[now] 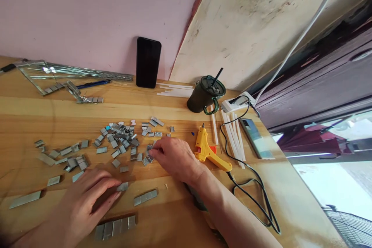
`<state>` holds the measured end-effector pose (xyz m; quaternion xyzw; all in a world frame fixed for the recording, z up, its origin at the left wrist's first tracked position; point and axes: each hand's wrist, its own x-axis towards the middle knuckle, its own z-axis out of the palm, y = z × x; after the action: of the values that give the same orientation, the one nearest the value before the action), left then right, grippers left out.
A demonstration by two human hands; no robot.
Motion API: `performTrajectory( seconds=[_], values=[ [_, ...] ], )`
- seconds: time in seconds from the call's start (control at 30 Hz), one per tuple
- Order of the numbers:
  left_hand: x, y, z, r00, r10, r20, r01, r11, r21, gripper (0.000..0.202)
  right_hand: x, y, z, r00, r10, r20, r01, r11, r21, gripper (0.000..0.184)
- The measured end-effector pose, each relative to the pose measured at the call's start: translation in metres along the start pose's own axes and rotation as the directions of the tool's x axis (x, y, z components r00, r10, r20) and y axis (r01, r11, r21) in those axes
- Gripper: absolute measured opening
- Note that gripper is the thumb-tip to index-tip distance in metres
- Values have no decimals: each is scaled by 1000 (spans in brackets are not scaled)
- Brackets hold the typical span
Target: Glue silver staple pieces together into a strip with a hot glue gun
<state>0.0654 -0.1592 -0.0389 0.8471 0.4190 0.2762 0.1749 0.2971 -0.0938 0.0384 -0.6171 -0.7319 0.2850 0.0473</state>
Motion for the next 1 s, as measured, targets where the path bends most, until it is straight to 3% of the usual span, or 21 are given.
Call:
performTrajectory(
  seconds=[0.1, 0.23, 0.47, 0.77, 1.0],
  values=[
    [0, 0, 0, 1000, 5, -9, -5, 1000, 14, 9, 5, -13, 3, 998, -59, -25, 58, 998, -39, 18],
    [2, 1, -3, 1000, 9, -11, -8, 1000, 29, 9, 14, -29, 10, 977, -198, 83, 208, 967, -145, 23],
    [9, 4, -7, 997, 36, -65, -34, 999, 33, 14, 23, -32, 12, 989, -147, 28, 149, 953, -262, 25],
    [12, 6, -9, 995, 81, -54, -77, 995, 66, 16, 24, -48, 31, 961, -267, 77, 277, 892, -356, 16],
    [12, 7, -9, 995, 86, -44, -82, 993, 79, 18, 29, -51, 40, 955, -291, 65, 290, 857, -426, 20]
  ],
)
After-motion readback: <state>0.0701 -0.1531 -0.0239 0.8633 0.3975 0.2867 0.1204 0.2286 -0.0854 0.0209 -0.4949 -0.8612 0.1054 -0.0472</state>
